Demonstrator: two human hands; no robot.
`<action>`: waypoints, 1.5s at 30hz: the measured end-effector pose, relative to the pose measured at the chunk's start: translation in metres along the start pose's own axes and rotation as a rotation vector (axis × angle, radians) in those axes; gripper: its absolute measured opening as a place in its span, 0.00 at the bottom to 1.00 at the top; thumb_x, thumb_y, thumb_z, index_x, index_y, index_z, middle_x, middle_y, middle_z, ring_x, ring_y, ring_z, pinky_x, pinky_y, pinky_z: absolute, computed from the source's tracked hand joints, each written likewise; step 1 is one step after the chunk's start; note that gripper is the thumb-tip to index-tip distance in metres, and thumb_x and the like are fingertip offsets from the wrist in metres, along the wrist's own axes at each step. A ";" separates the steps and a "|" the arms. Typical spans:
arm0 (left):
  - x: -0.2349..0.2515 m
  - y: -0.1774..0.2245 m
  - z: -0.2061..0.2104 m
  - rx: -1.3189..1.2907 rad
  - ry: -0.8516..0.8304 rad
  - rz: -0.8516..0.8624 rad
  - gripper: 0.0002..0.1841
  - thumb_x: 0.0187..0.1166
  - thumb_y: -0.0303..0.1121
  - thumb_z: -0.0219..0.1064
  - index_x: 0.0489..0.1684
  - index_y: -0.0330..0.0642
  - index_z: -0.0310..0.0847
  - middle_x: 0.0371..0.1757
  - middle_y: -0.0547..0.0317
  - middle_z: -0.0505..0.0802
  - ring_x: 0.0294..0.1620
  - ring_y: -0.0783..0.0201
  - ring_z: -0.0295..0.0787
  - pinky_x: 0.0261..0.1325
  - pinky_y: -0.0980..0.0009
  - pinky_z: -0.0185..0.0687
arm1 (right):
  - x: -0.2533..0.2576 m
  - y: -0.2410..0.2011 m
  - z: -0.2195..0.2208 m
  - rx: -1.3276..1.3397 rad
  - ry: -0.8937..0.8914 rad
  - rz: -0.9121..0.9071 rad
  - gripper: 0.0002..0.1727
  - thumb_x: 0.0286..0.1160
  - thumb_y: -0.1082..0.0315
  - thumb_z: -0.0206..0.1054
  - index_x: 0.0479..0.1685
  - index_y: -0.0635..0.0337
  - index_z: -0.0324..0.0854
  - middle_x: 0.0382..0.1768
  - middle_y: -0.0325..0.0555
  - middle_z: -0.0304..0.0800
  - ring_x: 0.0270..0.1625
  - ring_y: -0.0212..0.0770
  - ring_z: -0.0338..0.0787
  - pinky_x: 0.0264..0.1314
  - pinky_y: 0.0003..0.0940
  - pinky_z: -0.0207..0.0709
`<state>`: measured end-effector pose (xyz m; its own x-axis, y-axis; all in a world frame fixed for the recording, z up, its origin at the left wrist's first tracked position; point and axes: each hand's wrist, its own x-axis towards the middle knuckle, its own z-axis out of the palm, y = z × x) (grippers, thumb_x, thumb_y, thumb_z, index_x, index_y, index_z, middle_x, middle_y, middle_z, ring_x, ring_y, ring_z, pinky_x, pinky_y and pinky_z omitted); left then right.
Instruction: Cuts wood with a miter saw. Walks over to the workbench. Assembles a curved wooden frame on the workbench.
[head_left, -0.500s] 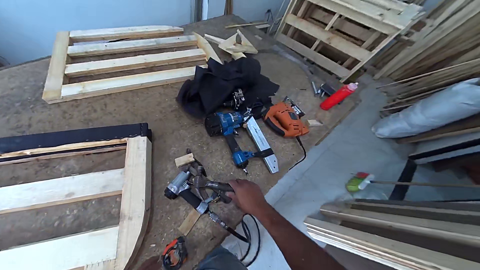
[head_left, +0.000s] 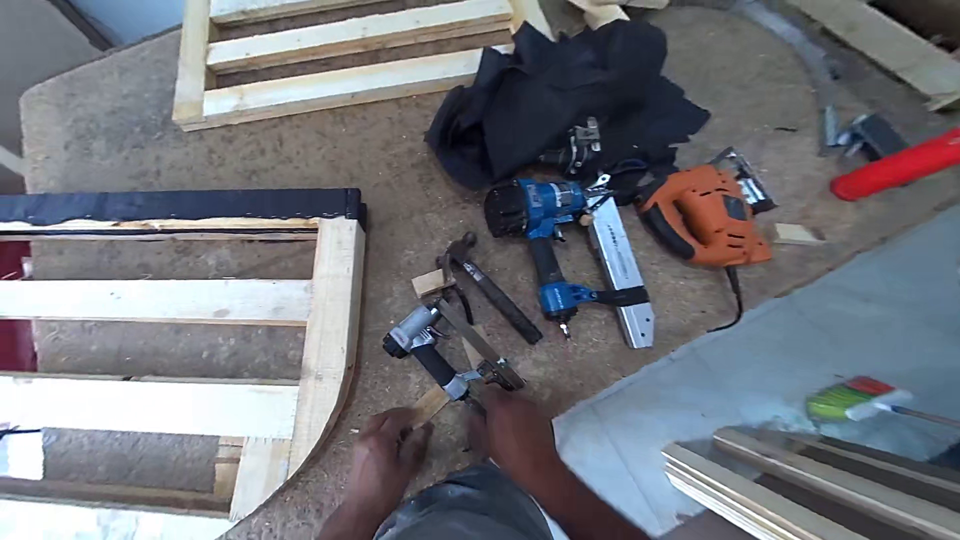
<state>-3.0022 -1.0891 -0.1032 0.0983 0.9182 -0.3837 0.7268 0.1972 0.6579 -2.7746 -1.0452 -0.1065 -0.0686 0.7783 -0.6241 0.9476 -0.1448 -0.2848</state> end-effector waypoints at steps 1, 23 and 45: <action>0.013 0.008 0.000 -0.062 -0.068 -0.076 0.23 0.85 0.46 0.63 0.72 0.44 0.83 0.66 0.56 0.92 0.66 0.62 0.89 0.74 0.61 0.83 | -0.005 0.002 0.018 0.019 -0.068 0.049 0.36 0.82 0.41 0.60 0.74 0.65 0.76 0.65 0.66 0.86 0.68 0.66 0.86 0.68 0.67 0.78; 0.102 0.061 -0.002 -0.066 -0.423 -0.607 0.42 0.87 0.69 0.43 0.47 0.31 0.84 0.30 0.45 0.92 0.26 0.52 0.93 0.35 0.54 0.92 | -0.016 0.131 -0.012 0.486 -0.039 0.089 0.33 0.91 0.42 0.49 0.57 0.66 0.84 0.44 0.60 0.90 0.51 0.58 0.92 0.60 0.58 0.82; 0.278 0.239 0.159 -0.272 0.101 -0.429 0.25 0.75 0.46 0.75 0.59 0.38 0.75 0.38 0.46 0.93 0.39 0.49 0.94 0.45 0.43 0.90 | 0.046 0.184 -0.061 0.837 0.121 0.111 0.25 0.88 0.46 0.56 0.41 0.61 0.85 0.25 0.44 0.82 0.29 0.41 0.85 0.37 0.42 0.81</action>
<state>-2.6935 -0.8416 -0.1556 -0.2459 0.7610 -0.6003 0.4829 0.6332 0.6049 -2.5845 -0.9984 -0.1431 0.0895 0.7860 -0.6117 0.4010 -0.5907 -0.7002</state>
